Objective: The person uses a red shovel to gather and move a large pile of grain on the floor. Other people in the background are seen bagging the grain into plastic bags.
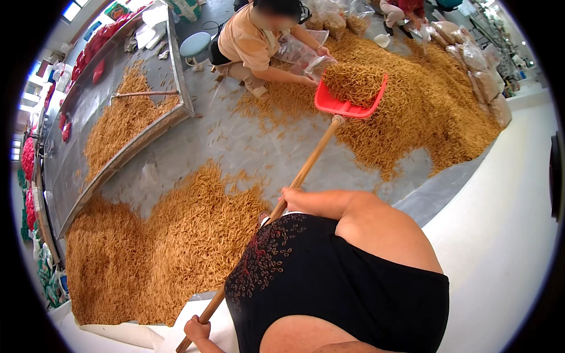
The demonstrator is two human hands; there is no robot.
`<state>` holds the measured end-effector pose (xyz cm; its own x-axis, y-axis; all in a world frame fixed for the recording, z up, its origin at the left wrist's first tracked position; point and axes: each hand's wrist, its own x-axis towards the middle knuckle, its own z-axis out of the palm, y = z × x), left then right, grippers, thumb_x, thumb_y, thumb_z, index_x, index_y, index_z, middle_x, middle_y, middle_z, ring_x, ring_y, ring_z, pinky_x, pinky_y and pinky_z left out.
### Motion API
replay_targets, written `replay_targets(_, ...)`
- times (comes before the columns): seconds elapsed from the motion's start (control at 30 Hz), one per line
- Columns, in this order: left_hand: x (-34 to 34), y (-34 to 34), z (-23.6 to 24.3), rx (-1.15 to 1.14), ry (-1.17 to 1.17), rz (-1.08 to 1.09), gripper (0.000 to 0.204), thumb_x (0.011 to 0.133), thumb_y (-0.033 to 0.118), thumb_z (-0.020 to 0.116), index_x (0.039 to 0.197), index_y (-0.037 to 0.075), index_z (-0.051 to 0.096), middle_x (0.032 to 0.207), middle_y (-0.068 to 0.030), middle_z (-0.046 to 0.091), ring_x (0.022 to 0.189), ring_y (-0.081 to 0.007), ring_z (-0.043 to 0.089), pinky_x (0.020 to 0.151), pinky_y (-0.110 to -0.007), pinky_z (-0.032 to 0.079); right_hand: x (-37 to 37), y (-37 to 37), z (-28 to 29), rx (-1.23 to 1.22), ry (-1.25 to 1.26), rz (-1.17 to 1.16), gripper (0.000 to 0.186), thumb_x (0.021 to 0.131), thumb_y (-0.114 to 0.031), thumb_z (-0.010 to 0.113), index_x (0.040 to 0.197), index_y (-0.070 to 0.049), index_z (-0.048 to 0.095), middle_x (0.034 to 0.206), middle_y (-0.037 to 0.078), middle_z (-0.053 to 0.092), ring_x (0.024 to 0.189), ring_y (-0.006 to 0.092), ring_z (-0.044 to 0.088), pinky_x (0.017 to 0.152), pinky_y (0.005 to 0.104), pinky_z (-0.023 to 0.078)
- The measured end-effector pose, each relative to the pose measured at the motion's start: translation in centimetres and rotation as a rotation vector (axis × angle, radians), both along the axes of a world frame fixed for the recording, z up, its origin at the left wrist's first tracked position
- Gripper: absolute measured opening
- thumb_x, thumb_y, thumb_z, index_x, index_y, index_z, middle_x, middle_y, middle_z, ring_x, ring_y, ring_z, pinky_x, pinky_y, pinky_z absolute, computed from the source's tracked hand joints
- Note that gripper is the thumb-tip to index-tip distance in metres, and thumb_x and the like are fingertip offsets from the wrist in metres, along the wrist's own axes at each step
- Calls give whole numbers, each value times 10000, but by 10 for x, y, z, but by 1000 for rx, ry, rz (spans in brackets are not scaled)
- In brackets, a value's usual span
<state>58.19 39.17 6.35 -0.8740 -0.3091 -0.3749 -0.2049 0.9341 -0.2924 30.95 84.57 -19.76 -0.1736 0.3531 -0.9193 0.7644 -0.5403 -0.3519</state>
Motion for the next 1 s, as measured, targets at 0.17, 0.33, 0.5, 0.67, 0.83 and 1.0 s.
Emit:
replay_targets(0.17,-23,-9,11,-15,-6,22,172,527,218,671,607,77,613,604,-150,605,602,-341,596,586,-417,490,-3,-9,-13,0,50,13,341,762,-2,593,1062,71,448,922,174,538,629,281,598,521,409,532)
replay_targets(0.33,-40,-21,15,-37,74,-12,160,536,212,659,615,83,606,603,-154,603,593,-346,595,590,-430,484,-24,-11,5,18,61,33,290,775,-63,615,1006,61,491,853,149,559,655,260,601,509,386,544)
replay_targets(0.5,-63,-31,22,-43,197,-59,163,558,191,676,615,73,579,621,-171,595,632,-378,588,594,-464,470,-38,-14,6,90,128,139,257,770,-110,641,941,47,533,804,123,581,645,235,604,504,373,548)
replay_targets(0.67,-95,-28,41,-42,304,-121,187,561,167,683,585,71,523,591,-166,551,620,-368,558,551,-457,443,-67,-18,63,59,168,138,200,761,-120,655,852,25,551,773,114,597,633,222,610,513,374,556)
replay_targets(0.83,-129,-36,49,6,219,-90,166,575,202,669,625,76,572,609,-156,586,621,-364,578,574,-452,460,-93,-25,103,95,314,97,219,754,-120,665,847,33,539,767,113,596,631,229,620,510,394,558)
replay_targets(1.0,-137,-73,31,122,6,69,211,576,230,677,732,89,670,652,-156,619,644,-335,613,628,-418,495,-108,-41,119,77,388,183,428,746,-97,663,1041,32,382,913,165,568,743,256,627,557,392,566)
